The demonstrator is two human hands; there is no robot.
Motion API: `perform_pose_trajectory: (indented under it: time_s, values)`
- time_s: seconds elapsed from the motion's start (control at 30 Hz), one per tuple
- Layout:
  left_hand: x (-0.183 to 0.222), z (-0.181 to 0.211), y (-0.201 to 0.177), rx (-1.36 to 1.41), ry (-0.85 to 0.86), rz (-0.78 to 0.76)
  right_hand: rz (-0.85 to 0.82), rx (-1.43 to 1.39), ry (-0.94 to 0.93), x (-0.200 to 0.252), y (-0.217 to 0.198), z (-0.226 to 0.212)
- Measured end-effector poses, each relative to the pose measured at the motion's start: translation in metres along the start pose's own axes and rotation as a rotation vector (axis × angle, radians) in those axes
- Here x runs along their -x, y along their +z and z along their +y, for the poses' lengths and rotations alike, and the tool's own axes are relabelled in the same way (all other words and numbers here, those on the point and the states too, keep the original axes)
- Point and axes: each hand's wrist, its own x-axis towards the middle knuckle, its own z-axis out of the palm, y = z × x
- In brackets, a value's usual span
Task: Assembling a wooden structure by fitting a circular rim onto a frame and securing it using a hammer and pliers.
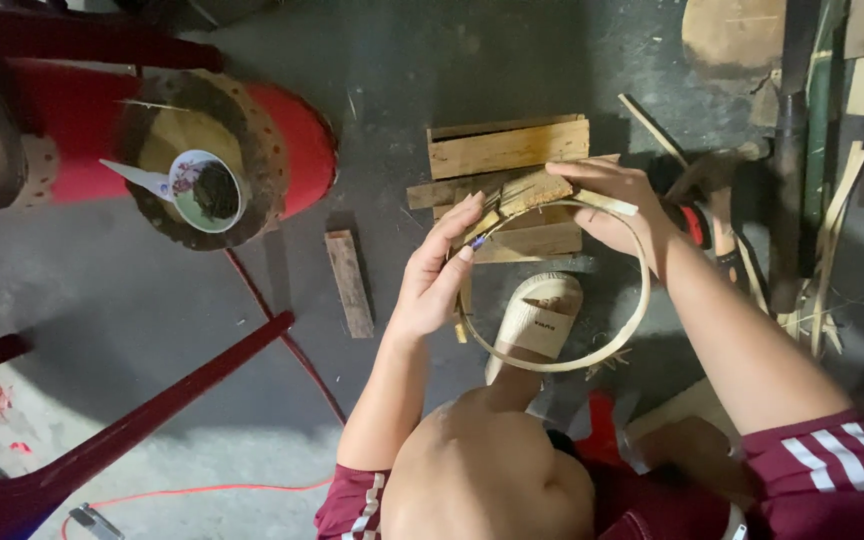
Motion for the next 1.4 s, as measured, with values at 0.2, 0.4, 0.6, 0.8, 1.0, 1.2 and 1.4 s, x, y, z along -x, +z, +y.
perform_pose_trajectory:
  time_s: [0.2, 0.4, 0.6, 0.8, 1.0, 1.2, 1.4]
  values:
    - [0.0, -0.002, -0.002, 0.059, -0.043, 0.032, -0.113, 0.056, 0.018, -0.006, -0.015, -0.016]
    - [0.0, -0.004, -0.002, 0.064, -0.07, 0.055, -0.109, 0.041, 0.036, -0.011, -0.021, -0.037]
    - [-0.001, -0.003, -0.002, 0.053, -0.08, 0.058, -0.109, 0.012, -0.024, -0.003, -0.018, -0.003]
    - [0.002, -0.008, -0.002, 0.089, -0.065, 0.06, -0.117, 0.013, -0.025, 0.009, -0.041, 0.004]
    - [0.003, 0.005, -0.001, 0.083, -0.148, 0.043, -0.06, -0.006, 0.214, 0.017, -0.062, -0.039]
    - [0.004, -0.001, -0.001, 0.128, -0.144, 0.021, 0.002, -0.223, 0.156, 0.017, -0.054, -0.075]
    - [0.006, -0.021, -0.001, 0.158, -0.015, 0.054, 0.043, 0.074, -0.051, 0.014, -0.041, -0.068]
